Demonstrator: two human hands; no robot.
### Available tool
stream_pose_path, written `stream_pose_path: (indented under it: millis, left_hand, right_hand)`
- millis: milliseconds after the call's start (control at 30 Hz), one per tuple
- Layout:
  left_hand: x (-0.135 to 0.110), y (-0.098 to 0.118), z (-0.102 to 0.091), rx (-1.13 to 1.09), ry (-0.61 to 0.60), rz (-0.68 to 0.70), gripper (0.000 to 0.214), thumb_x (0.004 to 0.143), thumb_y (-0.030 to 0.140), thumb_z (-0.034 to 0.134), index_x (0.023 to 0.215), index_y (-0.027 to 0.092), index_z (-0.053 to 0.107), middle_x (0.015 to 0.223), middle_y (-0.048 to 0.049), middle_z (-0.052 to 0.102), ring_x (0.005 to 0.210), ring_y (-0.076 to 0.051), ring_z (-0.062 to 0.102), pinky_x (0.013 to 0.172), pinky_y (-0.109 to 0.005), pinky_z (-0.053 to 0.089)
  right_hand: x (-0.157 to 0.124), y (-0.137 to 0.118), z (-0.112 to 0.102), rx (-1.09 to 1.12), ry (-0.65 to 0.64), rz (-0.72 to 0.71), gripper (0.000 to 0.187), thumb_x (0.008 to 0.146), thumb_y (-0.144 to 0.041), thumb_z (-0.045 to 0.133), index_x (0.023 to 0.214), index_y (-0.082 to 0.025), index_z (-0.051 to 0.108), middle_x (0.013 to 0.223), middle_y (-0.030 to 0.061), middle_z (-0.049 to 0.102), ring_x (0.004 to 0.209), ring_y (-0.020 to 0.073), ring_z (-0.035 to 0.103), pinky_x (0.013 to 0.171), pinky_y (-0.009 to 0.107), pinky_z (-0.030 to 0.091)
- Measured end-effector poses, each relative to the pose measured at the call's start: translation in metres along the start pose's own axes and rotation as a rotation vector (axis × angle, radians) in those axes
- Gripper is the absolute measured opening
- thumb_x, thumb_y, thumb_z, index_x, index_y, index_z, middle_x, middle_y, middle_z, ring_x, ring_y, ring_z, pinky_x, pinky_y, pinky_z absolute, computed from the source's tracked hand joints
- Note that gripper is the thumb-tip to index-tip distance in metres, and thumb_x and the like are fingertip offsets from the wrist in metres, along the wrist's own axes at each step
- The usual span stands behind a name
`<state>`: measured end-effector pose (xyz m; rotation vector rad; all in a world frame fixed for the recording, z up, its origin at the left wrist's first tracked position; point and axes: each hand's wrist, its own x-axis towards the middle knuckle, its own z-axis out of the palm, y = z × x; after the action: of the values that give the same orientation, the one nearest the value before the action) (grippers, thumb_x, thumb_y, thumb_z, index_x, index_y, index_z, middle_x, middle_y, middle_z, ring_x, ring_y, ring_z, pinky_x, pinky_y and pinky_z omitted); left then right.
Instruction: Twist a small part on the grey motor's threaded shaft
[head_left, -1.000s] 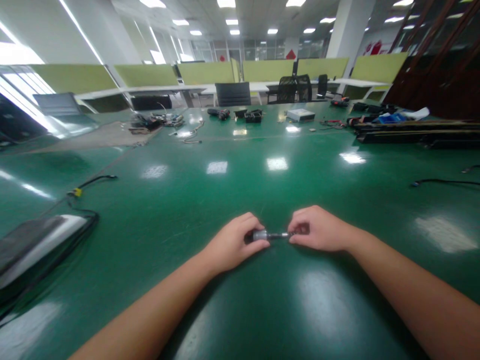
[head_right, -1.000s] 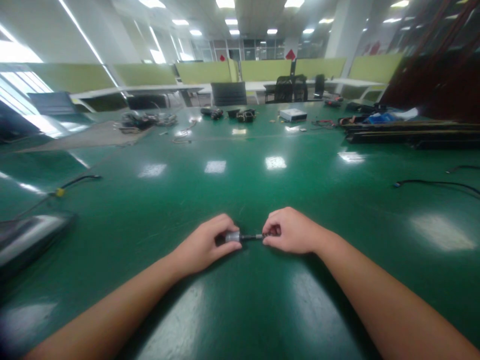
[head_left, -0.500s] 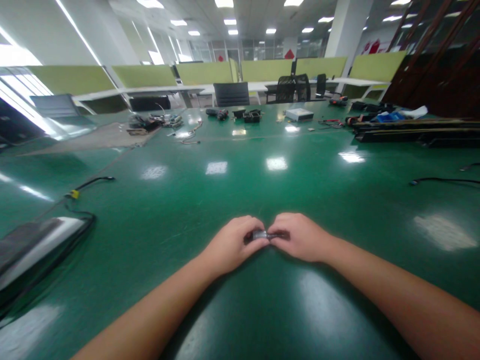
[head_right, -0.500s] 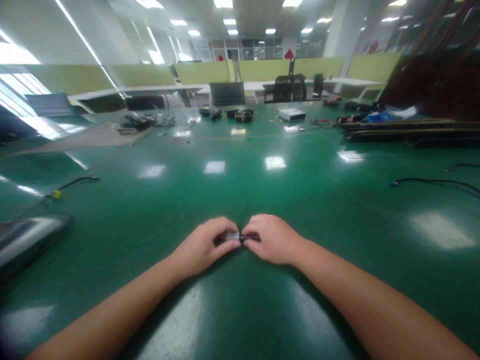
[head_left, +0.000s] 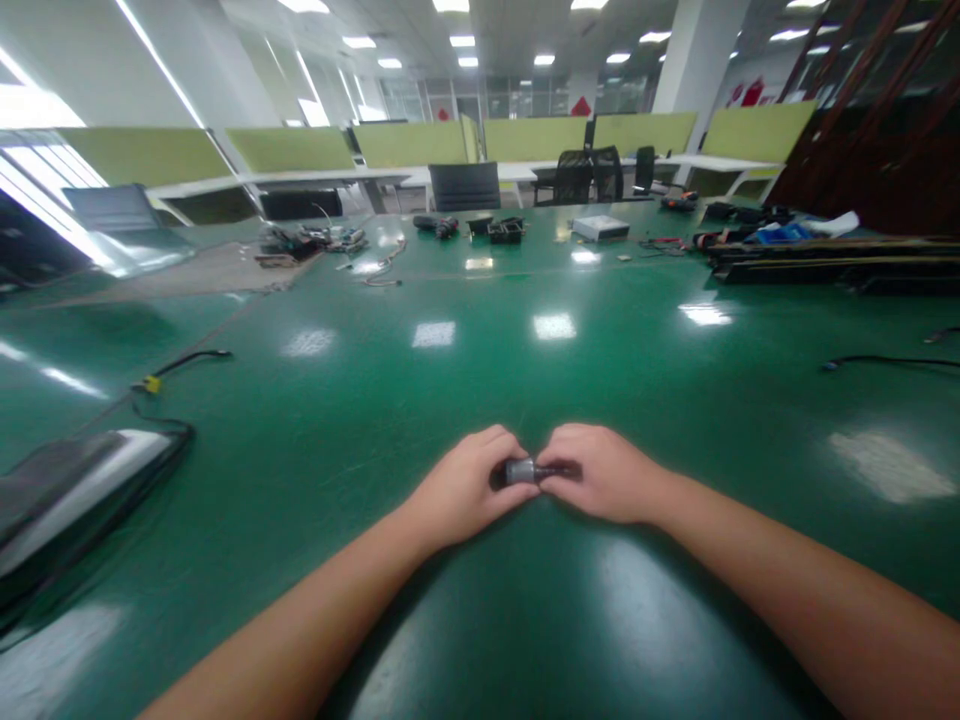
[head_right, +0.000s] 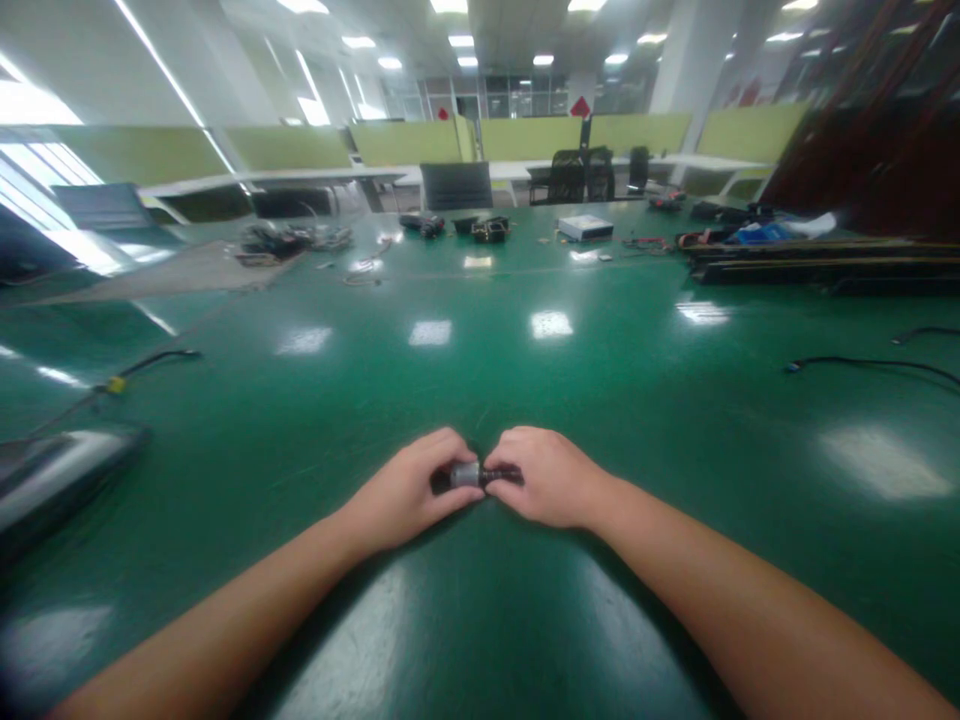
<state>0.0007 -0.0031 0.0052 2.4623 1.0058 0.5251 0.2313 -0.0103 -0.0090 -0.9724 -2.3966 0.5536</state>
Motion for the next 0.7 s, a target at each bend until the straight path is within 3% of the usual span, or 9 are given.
stream_pose_path:
  millis: [700]
  left_hand:
    - [-0.0020,-0.0009,-0.0012,-0.002,0.003,0.004,0.020,0.087,0.034,0.075,0.096,0.019,0.064,0.091,-0.0030,0.064,0.083,-0.019,0.060,0.073,-0.029,0.045]
  right_hand:
    - [-0.0041,0.0003,-0.0063,-0.008,-0.032,0.026,0.011,0.085,-0.020,0.068,0.093,-0.018,0.074,0.083,0.0041,0.067,0.080,0.0168,0.059,0.074,0.028,0.044]
